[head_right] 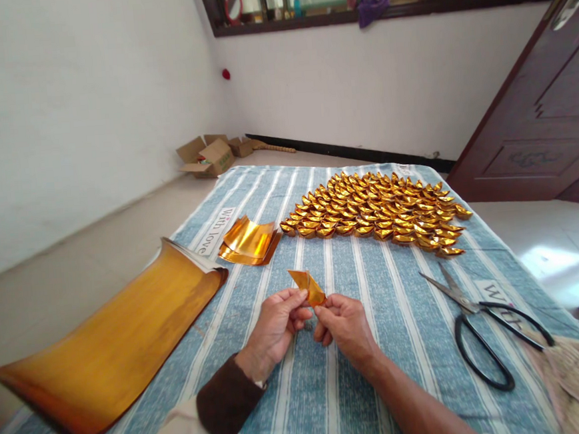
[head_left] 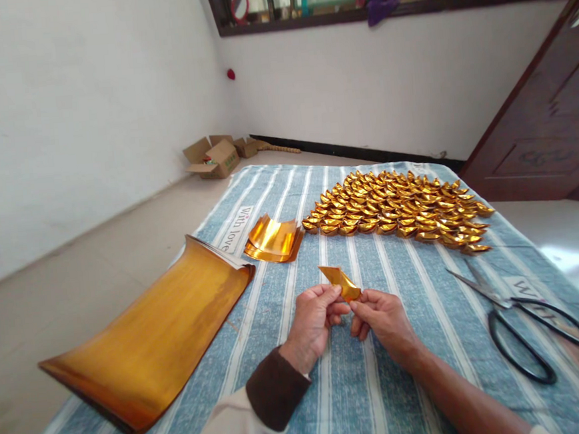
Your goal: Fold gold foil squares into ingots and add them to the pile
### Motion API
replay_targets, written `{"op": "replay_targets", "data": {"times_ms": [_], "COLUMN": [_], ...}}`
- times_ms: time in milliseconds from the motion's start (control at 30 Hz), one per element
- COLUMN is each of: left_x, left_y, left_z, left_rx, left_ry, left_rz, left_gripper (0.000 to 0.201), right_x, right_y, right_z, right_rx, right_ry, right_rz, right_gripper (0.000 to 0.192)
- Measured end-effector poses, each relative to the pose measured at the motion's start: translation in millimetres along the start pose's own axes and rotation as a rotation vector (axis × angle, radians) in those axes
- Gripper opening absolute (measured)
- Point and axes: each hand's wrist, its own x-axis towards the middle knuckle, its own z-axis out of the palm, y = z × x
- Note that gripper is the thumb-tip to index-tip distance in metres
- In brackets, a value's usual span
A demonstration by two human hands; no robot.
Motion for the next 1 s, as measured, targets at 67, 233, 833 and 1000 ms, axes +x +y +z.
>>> {"op": "replay_targets", "data": {"times_ms": [67, 233, 833, 1000], "left_x": [0.0, 0.9, -5.1, -6.2], "left_y": [0.6, 3.4, 1.4, -0.5], "left_z": [-0.1, -2.1, 1.4, 1.9], "left_rx": [-0.029, -0.08, 0.122, 0.219], "left_ry": [-0.012, -0.023, -0.021, -0.019], "left_rz": [-0.031, -0.085, 0.099, 0.219], "left_gripper": [0.014, 0.012, 0.006, 0.012], "right_x": [-0.9, -2.6, -2.5, -1.5], "right_y": [-1.6, -3.8, -4.7, -8.4], "right_z": [1.0, -1.1, -11.1, -13.5], "right_rx": [-0.01, -0.039, -0.041, -0.012], "right_ry": [0.014, 0.055, 0.157, 0.119], "right_rz": [-0.013, -0.087, -0.211, -0.135], "right_gripper": [0.041, 0.04, 0.03, 0.033]}}
